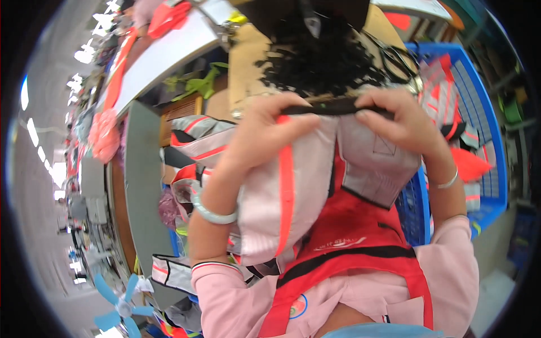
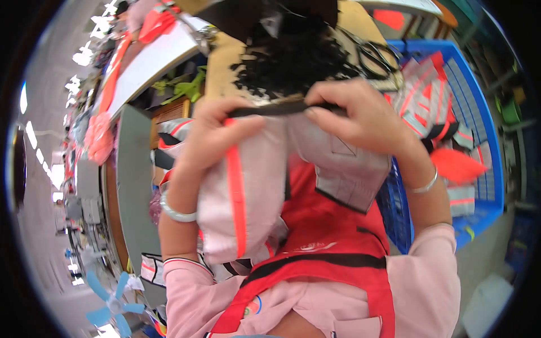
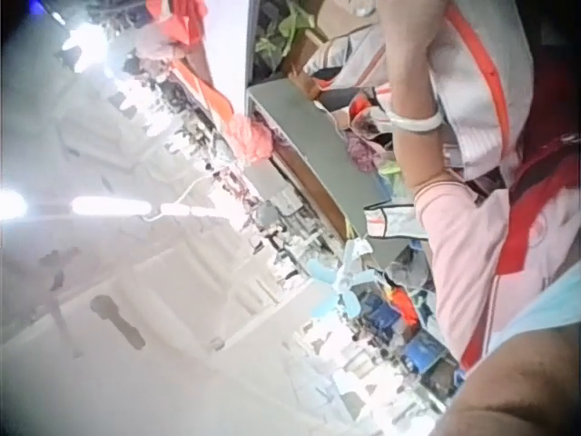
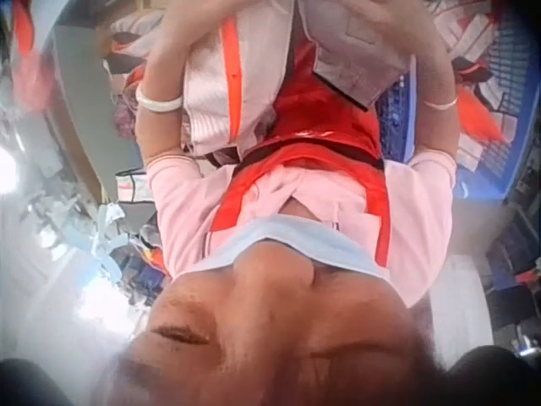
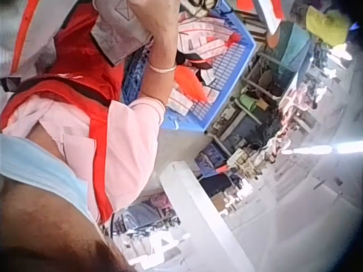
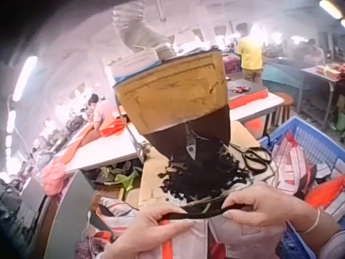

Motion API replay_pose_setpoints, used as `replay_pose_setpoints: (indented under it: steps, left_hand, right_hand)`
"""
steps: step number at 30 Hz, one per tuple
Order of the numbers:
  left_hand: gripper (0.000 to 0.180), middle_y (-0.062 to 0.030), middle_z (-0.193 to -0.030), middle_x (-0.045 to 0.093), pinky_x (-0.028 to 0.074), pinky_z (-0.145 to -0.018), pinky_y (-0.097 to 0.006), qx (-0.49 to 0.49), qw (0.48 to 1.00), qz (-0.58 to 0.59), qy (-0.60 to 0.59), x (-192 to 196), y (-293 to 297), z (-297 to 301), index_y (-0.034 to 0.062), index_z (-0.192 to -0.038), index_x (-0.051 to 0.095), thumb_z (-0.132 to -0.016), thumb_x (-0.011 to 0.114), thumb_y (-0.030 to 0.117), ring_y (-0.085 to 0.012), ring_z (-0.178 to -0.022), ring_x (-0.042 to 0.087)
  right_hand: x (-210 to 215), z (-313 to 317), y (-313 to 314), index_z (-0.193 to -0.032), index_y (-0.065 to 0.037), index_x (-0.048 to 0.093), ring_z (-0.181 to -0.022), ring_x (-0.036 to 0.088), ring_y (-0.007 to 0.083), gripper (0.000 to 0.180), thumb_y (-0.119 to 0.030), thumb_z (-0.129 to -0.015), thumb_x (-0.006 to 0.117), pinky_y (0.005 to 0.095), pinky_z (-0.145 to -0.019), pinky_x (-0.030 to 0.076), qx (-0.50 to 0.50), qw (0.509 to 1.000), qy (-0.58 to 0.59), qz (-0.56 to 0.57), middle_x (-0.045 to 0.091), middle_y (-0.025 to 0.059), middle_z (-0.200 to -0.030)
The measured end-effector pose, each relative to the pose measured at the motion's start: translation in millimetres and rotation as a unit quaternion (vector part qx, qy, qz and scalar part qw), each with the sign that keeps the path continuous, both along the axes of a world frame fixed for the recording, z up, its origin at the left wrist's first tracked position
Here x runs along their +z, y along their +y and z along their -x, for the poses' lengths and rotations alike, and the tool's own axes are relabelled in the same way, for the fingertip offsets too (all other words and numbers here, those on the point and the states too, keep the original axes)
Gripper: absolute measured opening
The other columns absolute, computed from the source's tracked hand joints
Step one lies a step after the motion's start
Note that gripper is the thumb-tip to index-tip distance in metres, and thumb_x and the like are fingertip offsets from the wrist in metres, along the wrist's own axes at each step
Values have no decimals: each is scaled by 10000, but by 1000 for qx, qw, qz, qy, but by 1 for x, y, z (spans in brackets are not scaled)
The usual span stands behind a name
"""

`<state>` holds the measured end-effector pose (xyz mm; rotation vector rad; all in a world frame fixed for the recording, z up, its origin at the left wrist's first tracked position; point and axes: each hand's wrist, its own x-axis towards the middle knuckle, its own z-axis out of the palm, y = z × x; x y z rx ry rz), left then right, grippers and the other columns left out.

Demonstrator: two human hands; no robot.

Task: Trimming excess threads and organizing life vest components at an industrial workstation.

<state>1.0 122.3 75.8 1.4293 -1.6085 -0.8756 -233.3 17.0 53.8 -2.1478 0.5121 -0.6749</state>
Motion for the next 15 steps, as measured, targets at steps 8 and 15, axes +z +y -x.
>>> replay_pose_setpoints:
  steps: [8, 15]
  left_hand:
    - [256, -12, -785, 644, 454, -636, -204, 66, 978, -108, 165, -11, -41, -11, -32, -960, 665, -815, 717, 172, -60, -714, 569]
    - [278, -25, -800, 642, 467, -649, -225, 48, 985, -143, 81, -23, -70, -26, -37, -962, 666, -811, 714, 192, -77, -720, 572]
  right_hand:
    - [-2, -17, -48, -915, 27, 623, -664, 482, 86, 289, -255, -852, 622, 260, -617, 412, 8, 992, 35, -117, 569, 29, -698]
    - [0, -25, -76, -930, 19, 610, -686, 475, 80, 269, -231, -837, 640, 256, -631, 414, 15, 992, 122, -24, 546, 19, -717]
